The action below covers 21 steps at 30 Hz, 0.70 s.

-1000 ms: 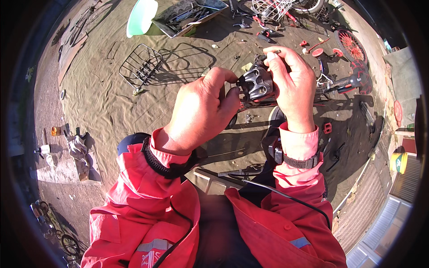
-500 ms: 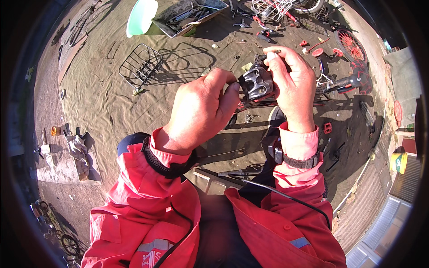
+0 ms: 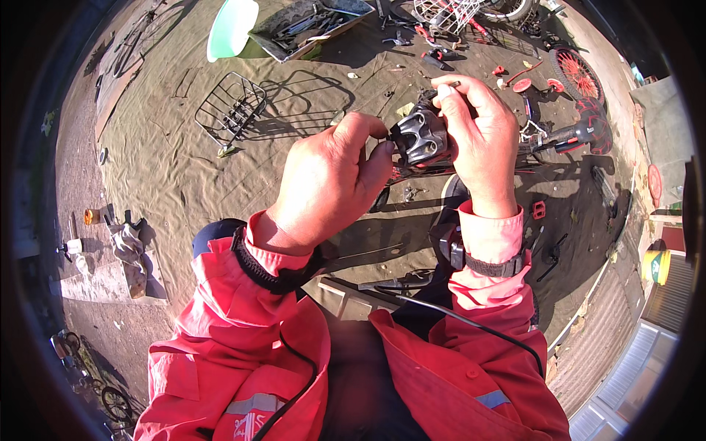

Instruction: The person assembles a bicycle brake caliper by inserting a spring and attaching a cable housing, then fits the caliper onto the bicycle handlebar. The person handles the caliper, spring, cable housing, and handlebar, using hands to align and secure components.

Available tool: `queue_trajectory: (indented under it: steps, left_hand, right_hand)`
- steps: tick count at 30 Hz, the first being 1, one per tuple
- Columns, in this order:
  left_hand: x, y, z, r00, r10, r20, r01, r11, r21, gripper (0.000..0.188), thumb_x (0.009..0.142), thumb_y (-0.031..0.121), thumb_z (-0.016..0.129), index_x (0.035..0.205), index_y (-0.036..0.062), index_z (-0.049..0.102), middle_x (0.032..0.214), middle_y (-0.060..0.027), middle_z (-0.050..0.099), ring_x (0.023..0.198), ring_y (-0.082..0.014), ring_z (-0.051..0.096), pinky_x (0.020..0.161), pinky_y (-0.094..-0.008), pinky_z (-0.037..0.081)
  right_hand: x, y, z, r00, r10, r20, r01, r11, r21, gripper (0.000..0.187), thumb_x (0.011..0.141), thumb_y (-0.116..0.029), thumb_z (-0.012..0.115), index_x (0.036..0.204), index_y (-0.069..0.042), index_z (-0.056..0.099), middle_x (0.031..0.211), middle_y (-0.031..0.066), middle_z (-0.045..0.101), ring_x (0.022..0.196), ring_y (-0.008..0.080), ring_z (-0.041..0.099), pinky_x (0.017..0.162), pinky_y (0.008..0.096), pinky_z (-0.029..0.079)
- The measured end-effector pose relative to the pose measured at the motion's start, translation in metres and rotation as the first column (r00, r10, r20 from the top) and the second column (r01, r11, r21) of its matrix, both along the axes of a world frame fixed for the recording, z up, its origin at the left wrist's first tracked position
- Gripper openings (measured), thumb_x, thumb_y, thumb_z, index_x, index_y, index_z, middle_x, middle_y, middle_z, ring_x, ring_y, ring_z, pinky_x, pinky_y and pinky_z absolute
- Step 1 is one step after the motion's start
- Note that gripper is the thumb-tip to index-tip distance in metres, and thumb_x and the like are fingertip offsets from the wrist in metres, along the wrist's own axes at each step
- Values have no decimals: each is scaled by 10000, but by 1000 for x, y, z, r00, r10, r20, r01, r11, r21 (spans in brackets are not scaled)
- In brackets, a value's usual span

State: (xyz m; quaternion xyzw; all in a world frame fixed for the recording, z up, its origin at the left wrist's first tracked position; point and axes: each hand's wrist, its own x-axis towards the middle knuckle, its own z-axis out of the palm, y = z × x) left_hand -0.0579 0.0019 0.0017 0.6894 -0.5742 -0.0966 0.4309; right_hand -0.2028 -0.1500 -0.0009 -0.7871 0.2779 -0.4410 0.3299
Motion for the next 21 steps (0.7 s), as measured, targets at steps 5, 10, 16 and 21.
queue_trajectory:
  steps: [5, 10, 16, 21]
  left_hand:
    - [0, -1, 0, 1000, 5, -1, -5, 1000, 15, 213, 898, 158, 739, 1054, 42, 651, 685, -129, 646, 602, -346, 674, 555, -430, 514]
    - [3, -3, -2, 998, -19, 67, 20, 999, -28, 229, 891, 150, 743, 1069, 45, 645, 704, -131, 653, 605, -345, 675, 554, -430, 515]
    - [1, 0, 0, 1000, 6, 31, -6, 1000, 5, 227, 895, 161, 748, 1060, 49, 641, 738, -144, 670, 618, -354, 681, 561, -439, 526]
    - [0, -2, -2, 1000, 7, 29, -7, 1000, -13, 213, 901, 168, 745, 1049, 52, 644, 747, -146, 667, 630, -358, 684, 564, -440, 530]
  right_hand:
    - [0, 1, 0, 1000, -1, -10, 2, 999, 46, 106, 995, -105, 689, 1029, -22, 746, 835, 101, 741, 644, 174, 705, 602, 324, 540]
    - [1, 1, 0, 1000, -6, 0, 6, 999, 36, 104, 992, -99, 689, 1029, -21, 746, 855, 105, 747, 676, 181, 718, 621, 324, 545]
    - [2, -1, -1, 1000, -12, -8, 12, 1000, 19, 108, 985, -102, 693, 1030, -18, 745, 856, 118, 743, 711, 204, 725, 652, 334, 549]
    - [0, -1, -2, 1000, -9, -22, 9, 999, 37, 129, 1006, -120, 688, 1057, -18, 748, 859, 83, 731, 719, 155, 671, 659, 297, 524]
